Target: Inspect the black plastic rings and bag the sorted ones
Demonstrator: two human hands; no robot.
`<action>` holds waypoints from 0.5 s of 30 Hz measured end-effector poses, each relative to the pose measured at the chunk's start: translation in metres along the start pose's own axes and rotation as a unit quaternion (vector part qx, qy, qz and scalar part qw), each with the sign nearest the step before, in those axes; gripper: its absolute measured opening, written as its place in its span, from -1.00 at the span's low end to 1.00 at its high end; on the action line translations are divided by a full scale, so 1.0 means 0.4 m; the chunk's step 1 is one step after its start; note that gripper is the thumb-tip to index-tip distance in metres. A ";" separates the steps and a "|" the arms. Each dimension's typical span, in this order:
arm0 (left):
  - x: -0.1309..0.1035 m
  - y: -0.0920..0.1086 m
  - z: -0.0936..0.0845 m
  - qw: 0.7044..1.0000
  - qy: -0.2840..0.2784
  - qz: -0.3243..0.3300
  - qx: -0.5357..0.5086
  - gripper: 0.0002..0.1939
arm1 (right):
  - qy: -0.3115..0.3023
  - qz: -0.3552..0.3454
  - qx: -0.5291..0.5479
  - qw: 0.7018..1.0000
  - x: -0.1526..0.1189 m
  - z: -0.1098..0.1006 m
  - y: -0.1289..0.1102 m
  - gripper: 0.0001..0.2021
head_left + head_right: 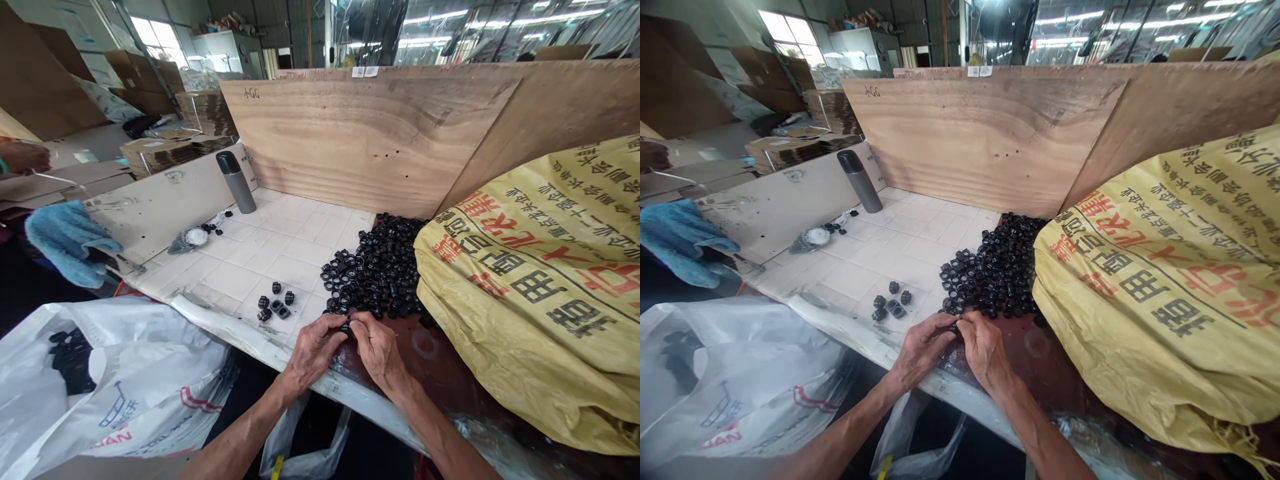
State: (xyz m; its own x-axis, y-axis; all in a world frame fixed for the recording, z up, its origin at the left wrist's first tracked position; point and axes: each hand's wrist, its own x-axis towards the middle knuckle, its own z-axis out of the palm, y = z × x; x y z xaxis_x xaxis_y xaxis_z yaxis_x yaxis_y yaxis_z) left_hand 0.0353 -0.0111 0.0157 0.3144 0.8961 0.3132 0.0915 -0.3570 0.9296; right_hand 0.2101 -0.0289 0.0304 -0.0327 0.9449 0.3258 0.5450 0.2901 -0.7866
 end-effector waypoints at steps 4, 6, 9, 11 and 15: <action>-0.002 0.006 -0.002 0.991 0.013 -0.109 -0.081 -0.73 | -0.007 -0.043 0.026 0.999 -0.001 -0.006 -0.002 -0.82; -0.001 0.008 -0.003 0.991 0.000 -0.108 -0.080 -0.73 | -0.005 -0.029 0.025 0.999 0.001 -0.006 0.000 -0.81; 0.005 0.012 -0.006 0.993 -0.006 -0.103 -0.065 -0.73 | -0.002 -0.008 0.036 0.999 0.003 -0.009 -0.004 -0.80; 0.008 0.017 -0.008 0.989 0.009 -0.130 -0.076 -0.72 | 0.000 -0.046 0.045 0.998 0.001 -0.011 -0.013 -0.83; 0.004 0.011 -0.013 0.990 -0.010 -0.130 -0.049 -0.74 | 0.028 -0.089 0.031 0.995 -0.010 0.002 -0.009 -0.83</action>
State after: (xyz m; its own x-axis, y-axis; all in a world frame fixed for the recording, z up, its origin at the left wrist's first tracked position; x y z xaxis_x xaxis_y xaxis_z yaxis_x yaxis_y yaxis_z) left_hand 0.0311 -0.0099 0.0213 0.3104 0.9489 0.0575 0.0810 -0.0867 0.9929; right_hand 0.2076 -0.0337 0.0314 -0.0768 0.8681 0.4904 0.4818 0.4629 -0.7440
